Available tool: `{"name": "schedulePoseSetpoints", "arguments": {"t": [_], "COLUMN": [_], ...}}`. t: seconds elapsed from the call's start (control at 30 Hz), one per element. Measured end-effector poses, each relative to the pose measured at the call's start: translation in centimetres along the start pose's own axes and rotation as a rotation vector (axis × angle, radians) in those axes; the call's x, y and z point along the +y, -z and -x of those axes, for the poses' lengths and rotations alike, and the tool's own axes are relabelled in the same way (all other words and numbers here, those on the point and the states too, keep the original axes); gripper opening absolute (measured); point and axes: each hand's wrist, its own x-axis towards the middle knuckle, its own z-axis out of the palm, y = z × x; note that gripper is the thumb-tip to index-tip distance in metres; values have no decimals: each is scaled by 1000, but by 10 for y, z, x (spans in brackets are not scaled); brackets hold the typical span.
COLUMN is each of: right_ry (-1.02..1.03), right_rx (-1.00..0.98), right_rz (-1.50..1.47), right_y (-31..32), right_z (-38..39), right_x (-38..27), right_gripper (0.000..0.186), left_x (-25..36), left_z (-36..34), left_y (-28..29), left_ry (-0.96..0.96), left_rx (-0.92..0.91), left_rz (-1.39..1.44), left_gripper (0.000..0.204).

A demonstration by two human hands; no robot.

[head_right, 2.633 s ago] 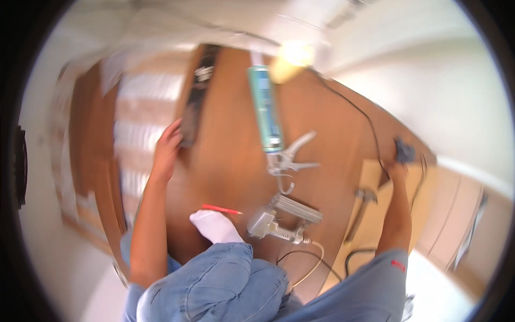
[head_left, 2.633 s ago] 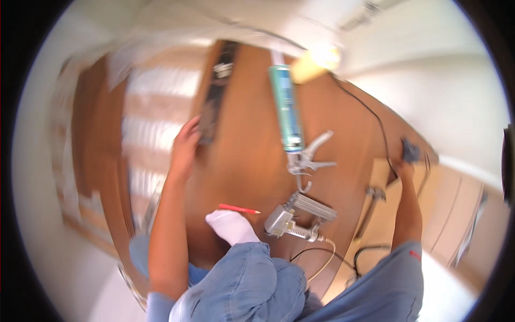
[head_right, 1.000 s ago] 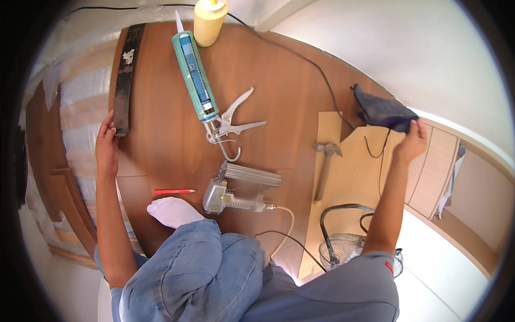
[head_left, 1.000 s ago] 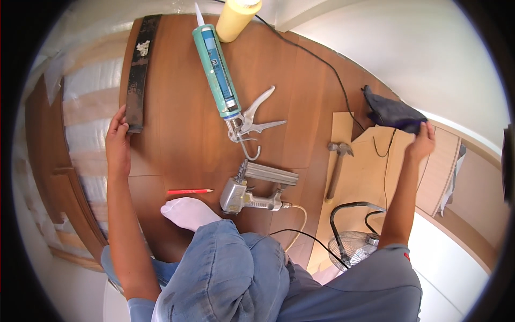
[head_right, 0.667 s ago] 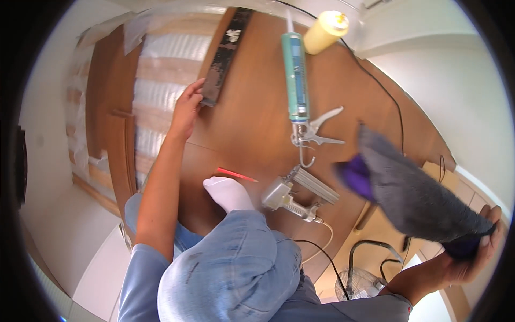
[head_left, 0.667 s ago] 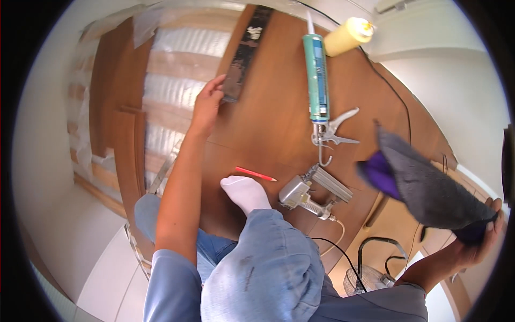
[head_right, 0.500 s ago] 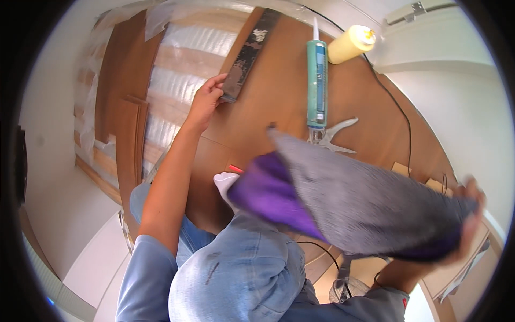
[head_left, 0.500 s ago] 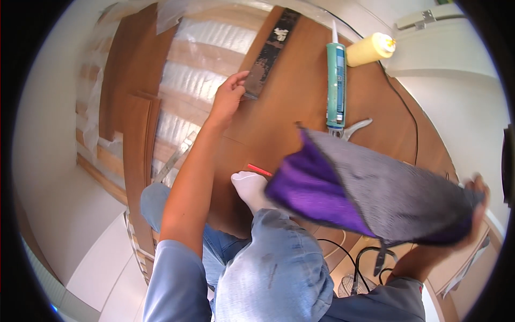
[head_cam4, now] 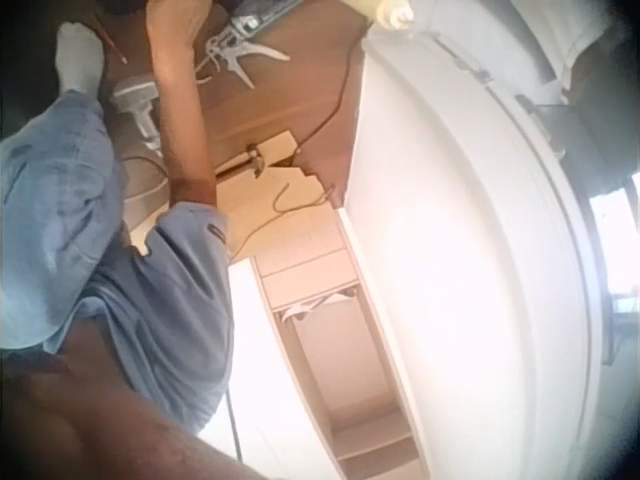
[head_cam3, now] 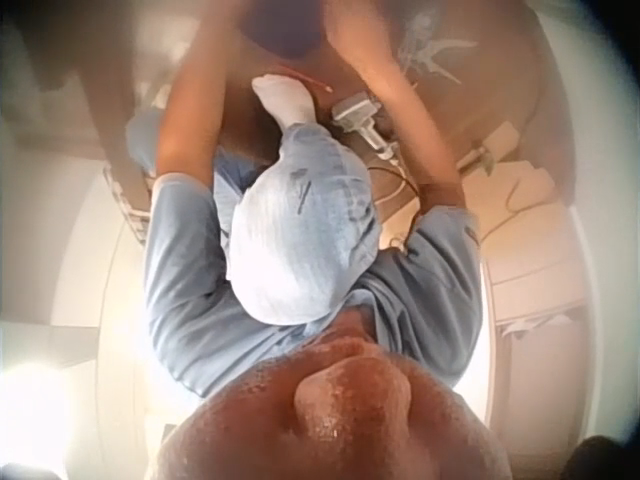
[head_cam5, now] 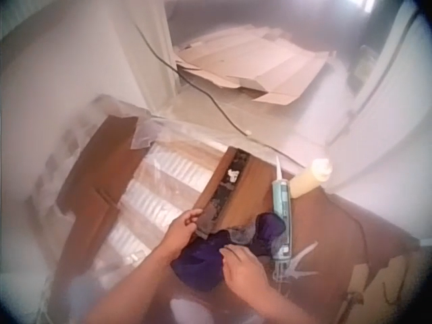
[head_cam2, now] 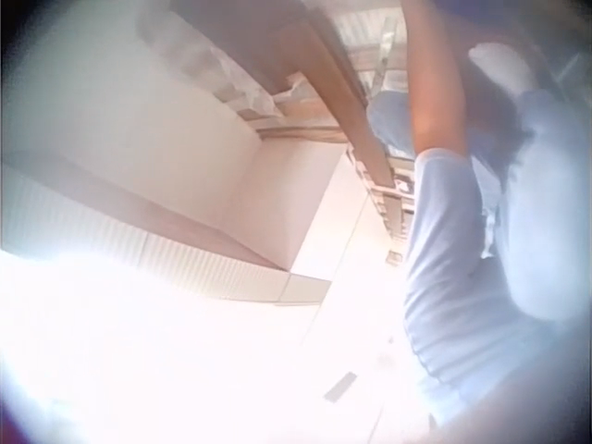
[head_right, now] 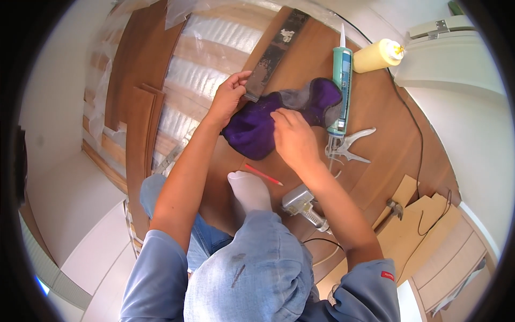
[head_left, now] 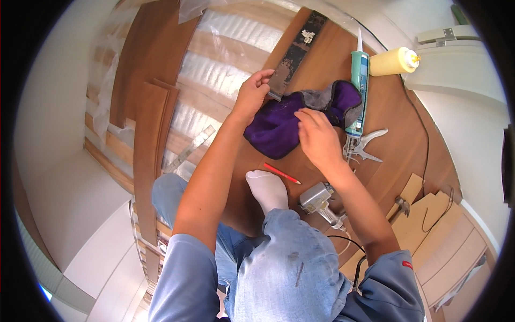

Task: The person lays laminate flooring by positioning planks, applying adhesive from a tube, and using a hammer and pneumatic nailer to secure the boards.

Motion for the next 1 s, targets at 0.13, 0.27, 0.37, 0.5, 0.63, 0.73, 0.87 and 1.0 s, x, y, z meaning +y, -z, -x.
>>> {"name": "schedulePoseSetpoints", "arguments": {"t": [0.13,0.27,0.37,0.5,0.63,0.73,0.87,1.0], "right_ry": [1,14,-67,-66,-48,2,-9,-20], "right_rx": [7,12,-21,22,-117,-64,-95,-60], "right_rz": [336,371,218,274,289,282,302,367], "right_y": [-33,-37,-33,-33,-42,-43,-41,-46], "right_z": [-16,-40,-51,-43,-34,-35,-35,-34], "right_x": [6,9,9,8,10,13,11,4], "right_gripper": [40,47,48,67,71,72,71,68], "left_x": [-1,-9,-16,-22,-22,-16,-8,-5], "left_z": [1,-4,-7,-7,-4,-3,-4,-6], "left_y": [-1,-1,-2,-4,-5,-3,-4,-7], "left_ry": [2,-127,-195,-354,-431,-384,-313,-294], "left_rx": [14,56,96,193,185,156,138,156], "left_rz": [-17,-94,-159,-442,-600,-591,-657,-669], "left_gripper": [52,44,42,42,47,47,45,44]}}
